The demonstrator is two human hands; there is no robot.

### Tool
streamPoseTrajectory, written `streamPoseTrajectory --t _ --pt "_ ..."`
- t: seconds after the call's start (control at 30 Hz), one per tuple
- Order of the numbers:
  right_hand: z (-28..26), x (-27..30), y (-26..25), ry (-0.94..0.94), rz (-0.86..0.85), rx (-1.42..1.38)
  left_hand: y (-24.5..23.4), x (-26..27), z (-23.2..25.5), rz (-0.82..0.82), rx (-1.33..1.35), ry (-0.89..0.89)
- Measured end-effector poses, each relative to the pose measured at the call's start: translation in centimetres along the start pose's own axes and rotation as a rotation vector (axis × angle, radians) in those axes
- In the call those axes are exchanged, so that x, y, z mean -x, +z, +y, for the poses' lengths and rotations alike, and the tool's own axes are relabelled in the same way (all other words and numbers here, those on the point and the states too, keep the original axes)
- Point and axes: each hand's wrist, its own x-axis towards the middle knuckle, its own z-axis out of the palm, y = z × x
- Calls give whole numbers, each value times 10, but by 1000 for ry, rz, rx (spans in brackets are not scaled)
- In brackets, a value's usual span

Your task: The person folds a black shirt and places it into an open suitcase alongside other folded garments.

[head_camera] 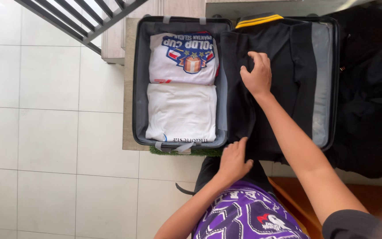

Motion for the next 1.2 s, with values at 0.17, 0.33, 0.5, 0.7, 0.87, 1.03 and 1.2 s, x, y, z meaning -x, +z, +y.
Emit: streamPoseTrajectory --t 0.17,0.33,0.5,0.7,0.87,1.03,1.2 --pt "-11 95 -51 133 47 -183 3 19 -22 116 -123 -4" --pt "-3 202 -86 523 -140 -294 10 29 -48 147 -222 23" --pt "13 268 -93 726 -236 -431 13 43 -66 193 -286 -7" --pt "0 281 -89 708 -417 -538 50 52 -97 339 -191 -206" --pt "-12 262 -79 625 -618 -366 99 42 -165 390 423 -365" --pt "-4 255 -67 667 -642 -411 122 23 -210 363 886 -476" --pt "-4 258 -68 681 -639 -408 132 16 -211 374 1126 -506"
